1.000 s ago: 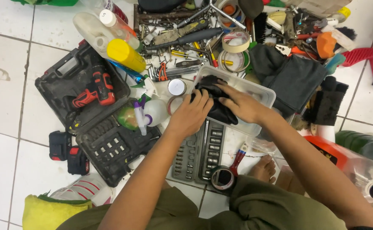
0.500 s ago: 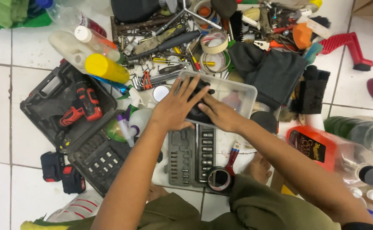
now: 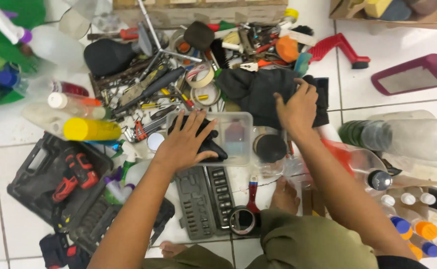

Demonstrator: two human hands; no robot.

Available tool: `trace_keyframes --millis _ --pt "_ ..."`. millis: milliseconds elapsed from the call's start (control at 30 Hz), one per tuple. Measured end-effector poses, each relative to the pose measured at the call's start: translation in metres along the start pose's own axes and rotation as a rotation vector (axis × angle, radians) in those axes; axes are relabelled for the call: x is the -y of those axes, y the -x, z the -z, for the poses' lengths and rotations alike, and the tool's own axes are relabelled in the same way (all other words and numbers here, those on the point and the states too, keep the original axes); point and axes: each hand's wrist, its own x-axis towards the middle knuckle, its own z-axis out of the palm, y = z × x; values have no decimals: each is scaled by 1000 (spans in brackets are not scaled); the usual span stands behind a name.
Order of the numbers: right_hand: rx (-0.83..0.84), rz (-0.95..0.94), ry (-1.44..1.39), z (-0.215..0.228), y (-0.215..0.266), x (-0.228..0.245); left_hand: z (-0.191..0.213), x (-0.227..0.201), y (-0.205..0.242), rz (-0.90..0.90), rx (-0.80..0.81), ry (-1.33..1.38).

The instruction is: The person sits on a tiled floor and organizes various items into a clear plastic container. They fold black gloves and place them inside, followed by several rolls of tape. The surrounding area is cluttered with tools, bottles, and other supplies.

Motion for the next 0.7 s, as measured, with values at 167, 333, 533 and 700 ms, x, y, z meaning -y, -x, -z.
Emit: trace_keyframes --millis 167,333,533,700 --pt "148 -279 -160 -7 -6 -1 14 -30 -53 -121 -294 71" --pt "64 -356 -317 -21 -10 -17 21 -54 -80 -192 -434 115" --pt "195 -407 -326 -13 -5 -19 12 -61 -71 -126 -607 207" --pt "-130 -65 -113 -27 3 -16 0 -49 -60 28 -706 312"
